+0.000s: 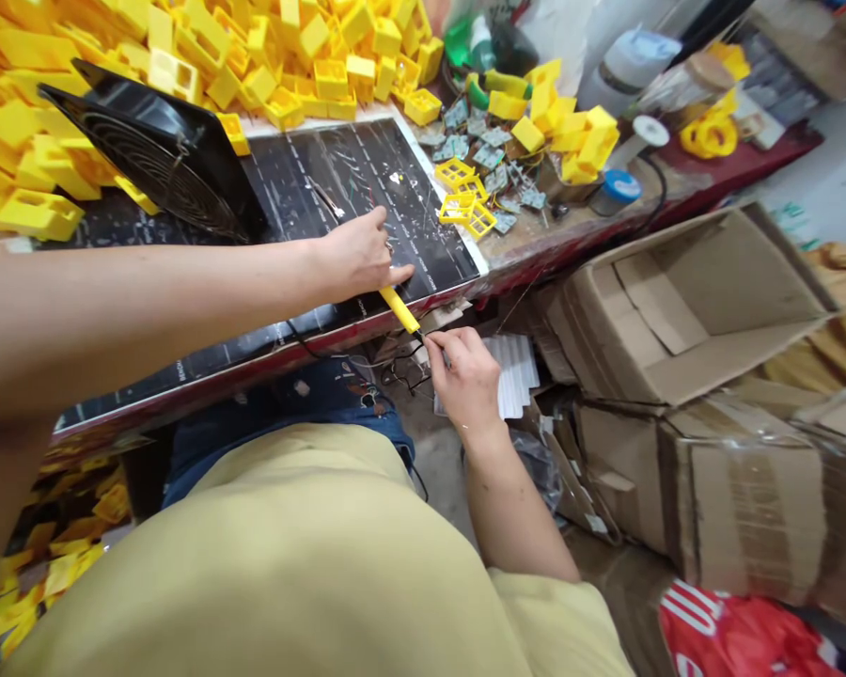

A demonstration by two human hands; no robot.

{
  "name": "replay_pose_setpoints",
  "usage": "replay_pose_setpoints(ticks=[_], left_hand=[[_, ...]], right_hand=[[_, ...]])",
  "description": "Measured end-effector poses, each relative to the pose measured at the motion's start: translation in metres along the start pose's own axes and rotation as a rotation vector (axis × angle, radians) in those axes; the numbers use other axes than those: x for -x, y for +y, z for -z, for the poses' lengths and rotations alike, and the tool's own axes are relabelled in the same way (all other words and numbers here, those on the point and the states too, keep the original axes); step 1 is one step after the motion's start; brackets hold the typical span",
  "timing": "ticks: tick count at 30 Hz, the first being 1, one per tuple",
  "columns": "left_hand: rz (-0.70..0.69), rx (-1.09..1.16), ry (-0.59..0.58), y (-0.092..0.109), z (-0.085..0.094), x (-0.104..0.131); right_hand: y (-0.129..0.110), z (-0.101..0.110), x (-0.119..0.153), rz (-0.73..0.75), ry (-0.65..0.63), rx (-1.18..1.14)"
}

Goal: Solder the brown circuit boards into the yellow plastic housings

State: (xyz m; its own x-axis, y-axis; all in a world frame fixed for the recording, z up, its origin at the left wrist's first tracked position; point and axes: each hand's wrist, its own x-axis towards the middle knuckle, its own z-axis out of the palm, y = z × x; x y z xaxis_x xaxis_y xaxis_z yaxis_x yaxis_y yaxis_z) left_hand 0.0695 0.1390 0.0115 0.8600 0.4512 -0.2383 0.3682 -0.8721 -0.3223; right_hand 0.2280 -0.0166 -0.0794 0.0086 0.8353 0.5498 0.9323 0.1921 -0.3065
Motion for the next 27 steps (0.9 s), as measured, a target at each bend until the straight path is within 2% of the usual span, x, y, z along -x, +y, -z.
replay_pose_setpoints(ticks=[5, 7, 12, 17, 22, 27], left_hand=[[0.049, 0.188, 0.11, -0.003, -0.015, -0.007], [0.058, 0.176, 0.125, -0.004, -0.02, -0.009], [-0.016, -0.056, 0.031, -0.003, -0.015, -0.007], [-0.005, -0.026, 0.024, -0.002, -0.007, -0.003], [-0.011, -0.061, 0.024, -0.003, -0.011, -0.006], [0.001, -0.033, 0.044, -0.005, -0.014, -0.005]], right_hand=[[-0.001, -0.001, -0.002, 0.015, -0.023, 0.028], [0.0, 0.0, -0.004, 0.022, -0.04, 0.051], [0.002, 0.004, -0.006, 0.04, -0.067, 0.085], [0.001, 0.002, -0.003, 0.038, -0.031, 0.081], [-0.002, 0.002, 0.003, 0.045, 0.006, 0.09], [0.006, 0.012, 0.013, 0.041, 0.037, 0.091]])
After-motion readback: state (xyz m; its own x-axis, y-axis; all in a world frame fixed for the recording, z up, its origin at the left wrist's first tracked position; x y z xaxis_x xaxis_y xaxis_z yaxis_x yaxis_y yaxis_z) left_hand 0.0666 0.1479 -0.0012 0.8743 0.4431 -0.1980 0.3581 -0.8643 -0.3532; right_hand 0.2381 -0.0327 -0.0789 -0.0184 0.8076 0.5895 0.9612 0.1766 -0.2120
